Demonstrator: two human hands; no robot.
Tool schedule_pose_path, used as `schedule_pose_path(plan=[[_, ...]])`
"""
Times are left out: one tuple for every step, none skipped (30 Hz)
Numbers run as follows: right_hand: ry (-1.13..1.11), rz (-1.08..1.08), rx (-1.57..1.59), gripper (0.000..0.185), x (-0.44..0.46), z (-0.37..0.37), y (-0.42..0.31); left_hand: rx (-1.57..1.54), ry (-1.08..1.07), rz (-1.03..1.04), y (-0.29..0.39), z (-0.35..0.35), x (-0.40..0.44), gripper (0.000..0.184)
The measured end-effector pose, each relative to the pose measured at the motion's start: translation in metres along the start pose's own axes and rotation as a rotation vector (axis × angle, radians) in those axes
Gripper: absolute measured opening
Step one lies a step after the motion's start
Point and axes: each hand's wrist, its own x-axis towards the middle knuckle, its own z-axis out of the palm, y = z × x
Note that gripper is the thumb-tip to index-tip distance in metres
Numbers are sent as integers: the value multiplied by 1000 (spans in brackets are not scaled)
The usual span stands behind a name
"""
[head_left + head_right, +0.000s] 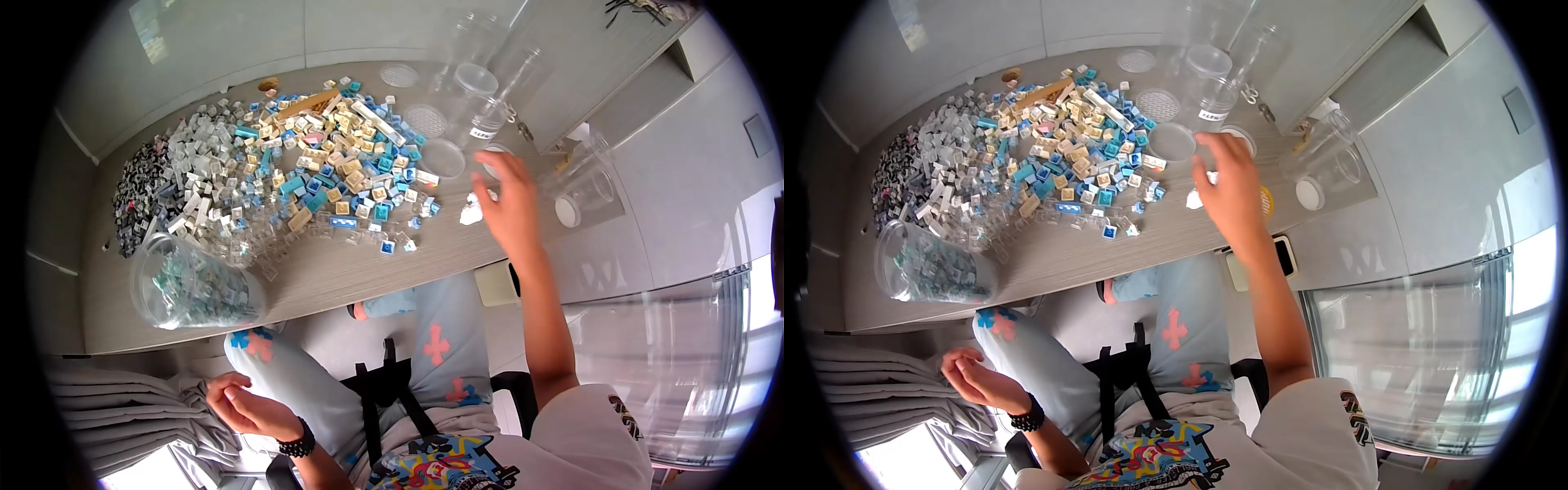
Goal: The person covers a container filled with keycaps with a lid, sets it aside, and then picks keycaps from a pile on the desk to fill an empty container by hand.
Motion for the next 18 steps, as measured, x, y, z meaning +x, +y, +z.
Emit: schedule_pose_path(plan=[[-68, -14, 0, 28, 5, 9, -3, -48, 107, 113, 7, 10, 9, 18], [-136, -31, 3, 31, 11, 17, -4, -96, 215, 228, 13, 15, 15, 19], [-172, -51, -44, 31, 28, 23, 0, -113, 229, 169, 5, 24, 16, 19], [-115, -67, -60, 28, 38, 41, 4, -88, 221, 224, 5, 25, 35, 19], [-76, -79, -93, 26, 44, 51, 8, -62, 210, 254, 6, 25, 44, 19], [-78, -74, -90, 26, 47, 58, 9, -29, 185, 268, 9, 24, 49, 18], [-135, -40, -88, 24, 54, 67, 8, -30, 189, 286, 6, 22, 57, 18], [-205, -4, -92, 23, 59, 74, 8, -7, 156, 223, 3, 17, 56, 19], [-203, -5, -87, 23, 64, 81, 9, 16, 122, 160, 2, 14, 57, 20], [-200, -48, -209, 23, 69, 88, 10, 26, 111, 184, 0, 12, 61, 21], [-196, -91, -332, 23, 73, 94, 12, 28, 107, 190, 1, 10, 62, 21], [-193, -88, -328, 23, 78, 97, 16, 21, 100, 157, 3, 7, 62, 21], [-289, -63, -396, 24, 82, 100, 20, 17, 95, 125, 7, 3, 60, 21], [-380, -44, -459, 24, 86, 104, 22, 32, 98, 121, 11, 0, 60, 22], [-373, -54, -448, 24, 87, 107, 24, 34, 109, 132, 12, -3, 61, 22], [-363, -38, -423, 24, 87, 108, 26, 17, 92, 133, 13, -7, 59, 22], [-353, -25, -397, 23, 88, 108, 29, -2, 78, 134, 14, -10, 57, 22], [-399, -4, -395, 20, 92, 106, 29, -11, 78, 135, 18, -11, 56, 21]])
